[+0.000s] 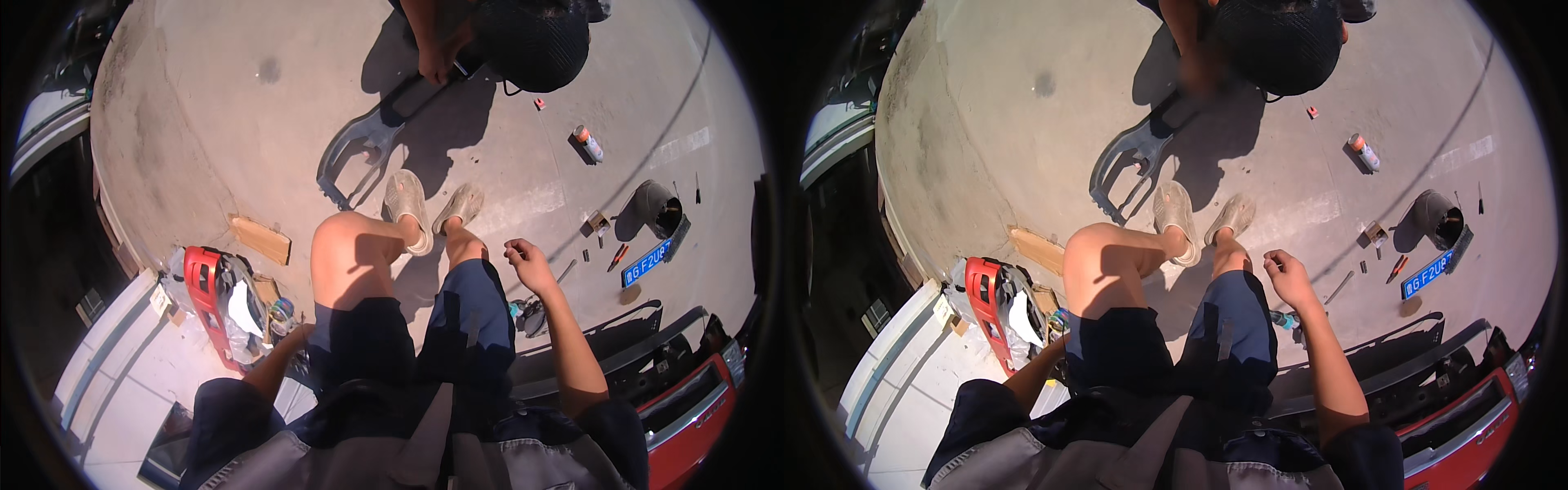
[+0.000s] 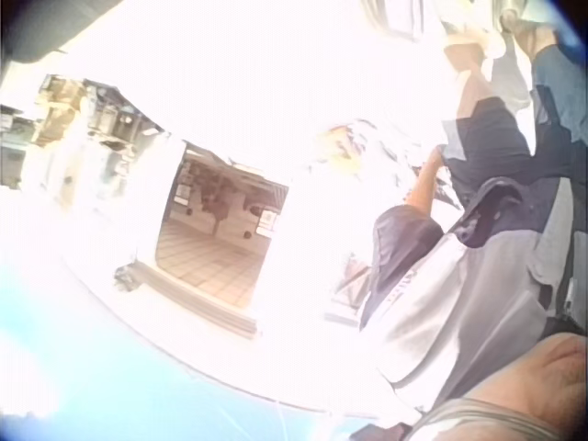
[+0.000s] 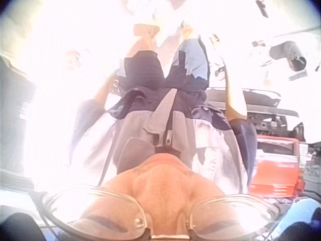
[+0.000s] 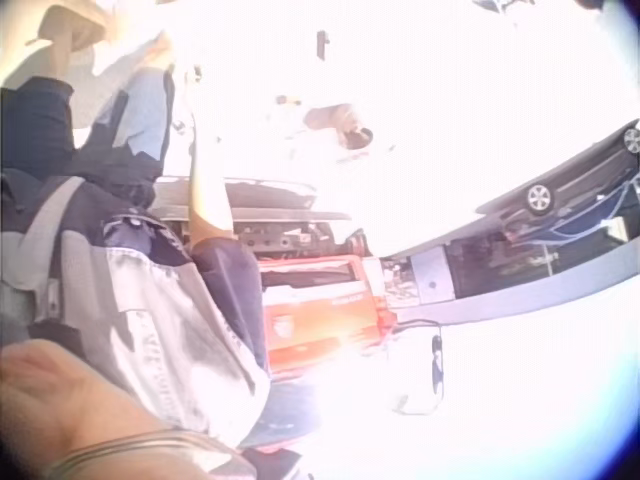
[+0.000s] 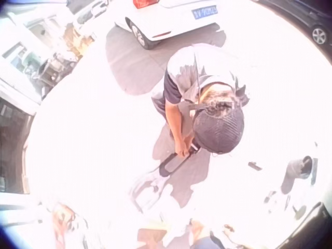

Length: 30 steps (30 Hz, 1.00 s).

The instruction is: The person uses a socket wrench, a screwdriver, and an open-end wrench to remove bolts and nuts from a car bumper component while sitting on the ground.

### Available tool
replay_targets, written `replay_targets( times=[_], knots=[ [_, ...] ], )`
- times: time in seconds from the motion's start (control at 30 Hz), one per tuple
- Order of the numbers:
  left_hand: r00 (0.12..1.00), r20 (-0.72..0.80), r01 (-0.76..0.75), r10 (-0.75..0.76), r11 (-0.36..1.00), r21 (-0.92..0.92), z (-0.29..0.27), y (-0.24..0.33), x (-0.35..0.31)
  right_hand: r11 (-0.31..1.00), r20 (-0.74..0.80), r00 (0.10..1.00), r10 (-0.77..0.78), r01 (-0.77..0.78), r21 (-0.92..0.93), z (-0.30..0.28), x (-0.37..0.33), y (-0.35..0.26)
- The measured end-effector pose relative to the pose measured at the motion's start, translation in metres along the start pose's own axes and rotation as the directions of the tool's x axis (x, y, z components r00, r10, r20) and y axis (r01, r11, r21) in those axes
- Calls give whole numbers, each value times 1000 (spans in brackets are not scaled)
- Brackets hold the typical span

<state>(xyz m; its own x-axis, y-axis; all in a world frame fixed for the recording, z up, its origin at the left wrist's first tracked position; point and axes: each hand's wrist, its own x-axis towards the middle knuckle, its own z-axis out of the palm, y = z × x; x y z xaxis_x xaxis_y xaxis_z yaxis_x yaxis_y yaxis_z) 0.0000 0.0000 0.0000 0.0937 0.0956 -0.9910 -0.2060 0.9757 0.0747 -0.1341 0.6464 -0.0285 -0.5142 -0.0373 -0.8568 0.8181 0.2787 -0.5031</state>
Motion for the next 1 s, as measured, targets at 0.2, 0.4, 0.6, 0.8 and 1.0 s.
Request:
replay_targets(
  times=[0.2,0.4,0.6,0.8,1.0],
  knots=[
    [994,-112,-7,4,1000,-26,-62,42,48,998,-106,994,-28,34,50,-22,50,56],
    [936,-326,-139,130,990,-2,-170,45,76,967,-155,986,67,-25,255,-22,104,42],
    [724,-578,-272,377,926,263,-372,236,45,927,-300,952,64,55,371,-24,154,80],
    [960,-275,12,-53,989,-148,-507,358,111,960,-298,954,44,42,276,41,280,47],
    [976,-18,89,-217,320,943,-498,455,249,771,-287,783,-551,346,-535,210,451,81]
  ],
)
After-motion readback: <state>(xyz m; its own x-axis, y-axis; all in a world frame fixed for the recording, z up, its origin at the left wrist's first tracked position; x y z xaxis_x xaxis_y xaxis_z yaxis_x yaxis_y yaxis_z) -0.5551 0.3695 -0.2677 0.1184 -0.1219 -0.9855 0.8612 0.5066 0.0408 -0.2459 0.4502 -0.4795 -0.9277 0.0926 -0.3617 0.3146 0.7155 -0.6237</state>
